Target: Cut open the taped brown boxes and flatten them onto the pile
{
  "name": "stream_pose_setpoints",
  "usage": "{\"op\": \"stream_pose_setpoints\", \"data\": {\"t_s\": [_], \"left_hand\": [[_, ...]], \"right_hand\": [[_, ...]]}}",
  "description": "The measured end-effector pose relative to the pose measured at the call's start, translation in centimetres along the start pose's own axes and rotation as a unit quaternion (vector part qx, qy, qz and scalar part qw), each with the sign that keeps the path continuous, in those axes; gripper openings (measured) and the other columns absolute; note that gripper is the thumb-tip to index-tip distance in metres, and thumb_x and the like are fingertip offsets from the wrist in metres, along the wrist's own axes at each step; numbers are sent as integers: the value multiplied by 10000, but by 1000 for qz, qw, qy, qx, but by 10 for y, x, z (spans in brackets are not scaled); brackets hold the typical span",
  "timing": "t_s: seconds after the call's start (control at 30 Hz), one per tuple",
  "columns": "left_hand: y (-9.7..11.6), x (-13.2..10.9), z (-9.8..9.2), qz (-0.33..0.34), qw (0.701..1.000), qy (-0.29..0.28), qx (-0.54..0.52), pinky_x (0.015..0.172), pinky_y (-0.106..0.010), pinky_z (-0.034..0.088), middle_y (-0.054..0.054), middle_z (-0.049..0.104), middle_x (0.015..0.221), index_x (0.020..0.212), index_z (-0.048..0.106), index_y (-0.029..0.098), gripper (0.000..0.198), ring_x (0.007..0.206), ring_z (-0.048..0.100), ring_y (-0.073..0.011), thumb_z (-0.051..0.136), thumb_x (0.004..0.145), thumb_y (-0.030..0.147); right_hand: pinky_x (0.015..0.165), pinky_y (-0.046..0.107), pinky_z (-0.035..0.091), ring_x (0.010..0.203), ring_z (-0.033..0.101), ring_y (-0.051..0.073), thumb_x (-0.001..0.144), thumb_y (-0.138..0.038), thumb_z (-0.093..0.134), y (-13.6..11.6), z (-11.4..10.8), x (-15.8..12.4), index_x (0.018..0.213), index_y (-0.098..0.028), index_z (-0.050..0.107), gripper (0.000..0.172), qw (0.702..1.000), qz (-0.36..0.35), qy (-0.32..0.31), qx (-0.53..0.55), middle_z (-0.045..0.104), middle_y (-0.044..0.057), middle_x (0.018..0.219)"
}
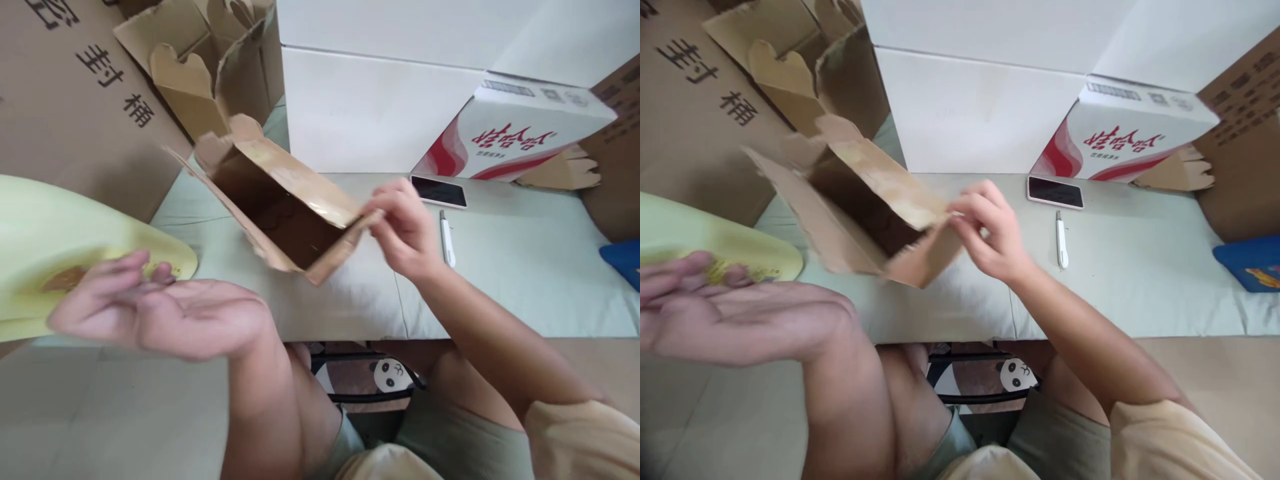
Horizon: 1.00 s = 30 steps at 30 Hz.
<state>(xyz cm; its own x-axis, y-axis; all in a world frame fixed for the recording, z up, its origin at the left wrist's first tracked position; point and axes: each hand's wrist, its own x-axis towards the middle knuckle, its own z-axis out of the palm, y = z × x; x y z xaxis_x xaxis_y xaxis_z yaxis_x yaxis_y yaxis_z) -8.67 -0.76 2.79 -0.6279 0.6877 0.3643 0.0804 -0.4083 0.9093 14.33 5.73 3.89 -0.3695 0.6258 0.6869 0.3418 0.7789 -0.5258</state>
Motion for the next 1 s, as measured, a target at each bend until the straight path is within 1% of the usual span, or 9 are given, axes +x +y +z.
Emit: {"op": "stream_pose_setpoints", "data": {"t_s": [0.1, 0.17, 0.33, 0.43, 0.53, 0.63, 0.77, 0.87, 1.0], "left_hand": [[-7, 2, 14, -6, 1000, -26, 4, 862, -476, 564, -78, 682, 1091, 1037, 645, 256, 321, 1108, 687, -334, 641, 887, 540], [-12, 2, 25, -9, 999, -46, -4, 884, -467, 568, -78, 703, 1115, 1048, 654, 256, 355, 1127, 688, -331, 652, 876, 567], [-21, -2, 50, -5, 991, -66, -116, 946, -427, 541, -70, 708, 1001, 1017, 697, 235, 410, 1041, 670, -280, 728, 747, 541], [-24, -4, 56, 10, 993, -56, -99, 967, -425, 518, -29, 621, 867, 845, 627, 252, 329, 949, 640, -254, 770, 656, 480], [-26, -5, 59, 52, 994, -57, -82, 934, -423, 501, -15, 515, 805, 741, 490, 250, 332, 910, 597, -247, 718, 661, 478], [-28, -6, 62, 89, 991, -44, -87, 902, -404, 482, 4, 404, 746, 755, 453, 251, 308, 821, 536, -221, 672, 697, 461], [-29, -10, 63, 77, 992, -53, -87, 984, -438, 471, -13, 526, 797, 852, 496, 256, 289, 919, 619, -251, 651, 723, 463], [-31, -12, 60, 83, 992, -58, -74, 935, -437, 488, -19, 603, 822, 897, 528, 256, 332, 916, 672, -261, 658, 733, 515], [-35, -12, 52, 86, 992, -70, -53, 795, -405, 485, -1, 626, 767, 884, 569, 241, 360, 739, 679, -225, 711, 773, 553]], "right_hand": [[770, 372, 530, 886, 590, 186, 1041, -393, 600, 2, -43, -46, 978, -278, 710, 171, 998, 30, 52, 20, 559, 46, 974], [743, 379, 527, 870, 580, 192, 999, -416, 645, 4, -59, -75, 935, -281, 704, 160, 996, 60, 68, 26, 538, 51, 989], [758, 434, 560, 913, 587, 235, 874, -318, 642, 11, -69, -116, 887, -273, 692, 68, 994, 86, 71, 0, 523, 77, 1019], [817, 452, 574, 990, 590, 252, 800, -262, 611, 16, -70, -120, 955, -296, 769, 224, 996, 82, 35, -13, 510, 85, 1056], [821, 445, 575, 1036, 599, 258, 801, -265, 582, 20, -74, -118, 1126, -321, 807, 399, 997, 66, 42, -28, 513, 88, 1072], [716, 399, 541, 854, 593, 224, 869, -279, 561, 24, -83, -116, 1320, -314, 766, 496, 998, 56, 39, -11, 526, 60, 920], [667, 386, 495, 647, 507, 188, 988, -422, 537, 25, -93, -110, 1528, -303, 624, 560, 994, 106, 18, 23, 556, 14, 755], [798, 455, 549, 791, 611, 237, 1009, -500, 517, 22, -89, -102, 1584, -333, 548, 599, 989, 134, 48, 28, 669, 48, 881], [1028, 550, 531, 1109, 686, 301, 1003, -445, 574, 16, -73, -94, 1556, -416, 527, 555, 994, 94, 51, -36, 703, 80, 1212]]}}
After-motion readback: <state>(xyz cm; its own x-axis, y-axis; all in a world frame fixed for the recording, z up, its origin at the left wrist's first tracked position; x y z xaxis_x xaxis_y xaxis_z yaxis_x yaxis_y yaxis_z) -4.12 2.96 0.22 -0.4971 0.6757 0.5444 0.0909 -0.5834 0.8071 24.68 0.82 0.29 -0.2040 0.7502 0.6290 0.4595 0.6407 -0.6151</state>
